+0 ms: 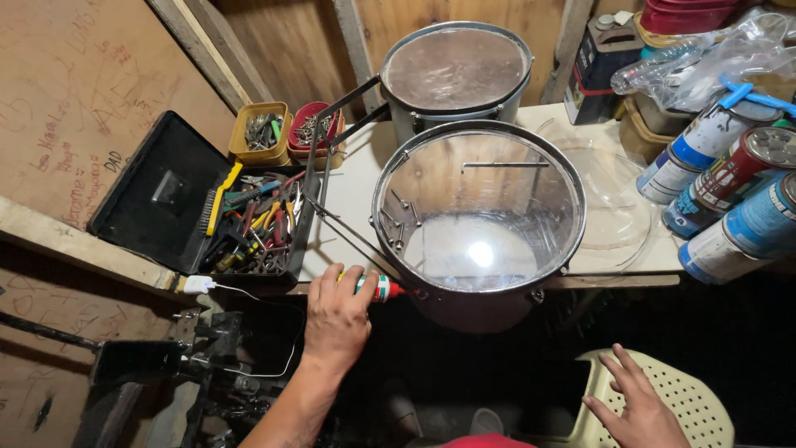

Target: The person sorts metal bolts and washers from a red bowl into a yellow container, then retrieves tools from the container. They place bolts into holes on a drum head and tighten them using a drum key. Finally, they apply glue from a bottle to the rim of the drum.

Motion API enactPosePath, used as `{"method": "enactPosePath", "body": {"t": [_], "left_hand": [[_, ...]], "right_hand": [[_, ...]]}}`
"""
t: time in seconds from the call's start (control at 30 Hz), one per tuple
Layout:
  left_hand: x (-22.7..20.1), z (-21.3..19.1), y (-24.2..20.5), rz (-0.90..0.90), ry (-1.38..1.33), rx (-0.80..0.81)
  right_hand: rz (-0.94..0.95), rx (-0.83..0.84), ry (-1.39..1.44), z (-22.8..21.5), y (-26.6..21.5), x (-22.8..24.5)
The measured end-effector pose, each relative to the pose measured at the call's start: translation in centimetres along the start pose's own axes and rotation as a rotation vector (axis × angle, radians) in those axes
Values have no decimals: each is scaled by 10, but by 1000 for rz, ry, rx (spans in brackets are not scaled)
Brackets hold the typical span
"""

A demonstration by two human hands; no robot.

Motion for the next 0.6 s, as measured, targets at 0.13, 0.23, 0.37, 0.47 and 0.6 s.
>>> {"method": "enactPosePath", "body": {"t": [0.13, 0.23, 0.37, 0.47, 0.6], "left_hand": [[3, 1, -1, 1, 8, 14], [7, 5, -6, -36, -8, 45], [16, 12, -20, -264, -333, 209], [17, 38, -54, -489, -584, 286], [-47, 42, -75, -675, -762, 472]], "right_hand": [[-152, -87, 1, 23, 13, -27], [-343, -153, 53, 43, 24, -47], [-417, -97, 246, 64, 27, -47], [-286, 12, 264, 63, 17, -10], [-427, 18, 314, 67, 3, 46]]}}
Point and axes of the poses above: each hand's wrist, its own y-axis towards the middle knuckle, its own z-axis out of the palm, x = y × z, the point moved 1 cm from there along y, towards the middle knuckle, and after that the axes turned 9 degrees about -z, right-handed, at the moved point
